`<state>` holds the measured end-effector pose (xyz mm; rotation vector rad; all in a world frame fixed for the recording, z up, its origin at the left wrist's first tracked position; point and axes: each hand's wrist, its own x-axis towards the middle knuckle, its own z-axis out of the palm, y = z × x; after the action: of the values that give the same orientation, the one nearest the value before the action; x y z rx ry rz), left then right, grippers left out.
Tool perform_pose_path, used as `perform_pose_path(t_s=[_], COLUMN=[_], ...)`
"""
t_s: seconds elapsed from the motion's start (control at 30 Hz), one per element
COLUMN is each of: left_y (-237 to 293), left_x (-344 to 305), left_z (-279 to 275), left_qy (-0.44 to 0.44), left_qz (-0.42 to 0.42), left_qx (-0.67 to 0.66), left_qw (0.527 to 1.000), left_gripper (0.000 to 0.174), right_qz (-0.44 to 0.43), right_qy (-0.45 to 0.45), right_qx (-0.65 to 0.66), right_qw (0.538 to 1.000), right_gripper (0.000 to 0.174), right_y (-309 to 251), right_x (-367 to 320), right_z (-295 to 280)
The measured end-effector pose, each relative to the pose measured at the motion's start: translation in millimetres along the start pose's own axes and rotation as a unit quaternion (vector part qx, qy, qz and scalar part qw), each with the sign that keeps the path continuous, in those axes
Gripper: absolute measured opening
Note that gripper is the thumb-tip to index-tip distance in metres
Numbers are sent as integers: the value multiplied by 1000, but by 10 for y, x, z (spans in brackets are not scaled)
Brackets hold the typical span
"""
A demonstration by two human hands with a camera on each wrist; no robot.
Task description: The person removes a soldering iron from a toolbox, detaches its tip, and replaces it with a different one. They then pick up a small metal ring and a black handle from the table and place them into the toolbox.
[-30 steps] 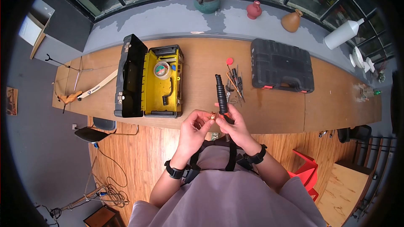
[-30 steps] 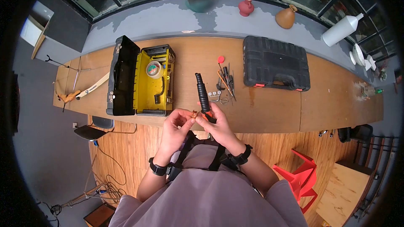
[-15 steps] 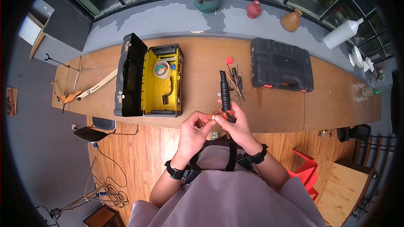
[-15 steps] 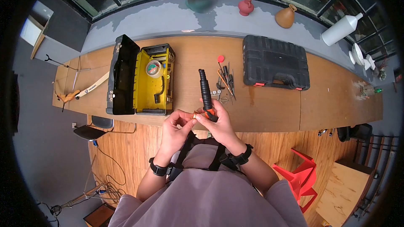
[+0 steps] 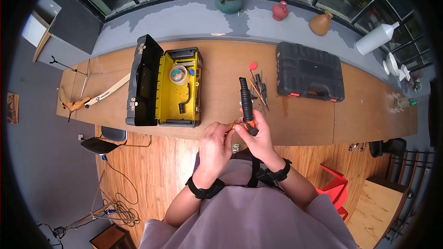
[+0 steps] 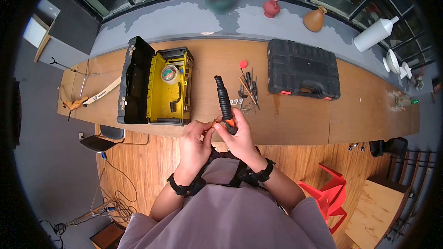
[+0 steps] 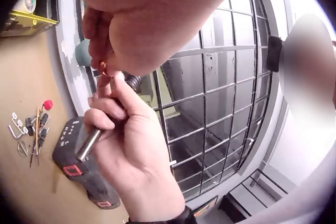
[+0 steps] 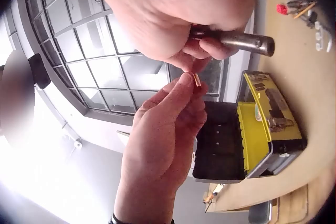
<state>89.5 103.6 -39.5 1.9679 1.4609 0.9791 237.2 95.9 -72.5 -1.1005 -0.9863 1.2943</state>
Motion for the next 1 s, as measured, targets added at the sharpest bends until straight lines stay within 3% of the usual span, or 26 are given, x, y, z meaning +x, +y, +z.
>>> perform_pose_path(t_s=[0.4,1.0], left_y=[19,-189], left_x=[-14,-28], left_z=[24,21], left_qy=[-4,-50], left_qz=[4,-118], left_qx=[27,-158], left_qw=[1000,979], left_gripper=[7,7], right_qz=[-16,-10], right_qy=[16,7], right_qx=[-24,-25], right_qw=[999,1000], right_gripper=[33,40], right_y=[3,48], right_x=[-24,-22], right_z=[55,12])
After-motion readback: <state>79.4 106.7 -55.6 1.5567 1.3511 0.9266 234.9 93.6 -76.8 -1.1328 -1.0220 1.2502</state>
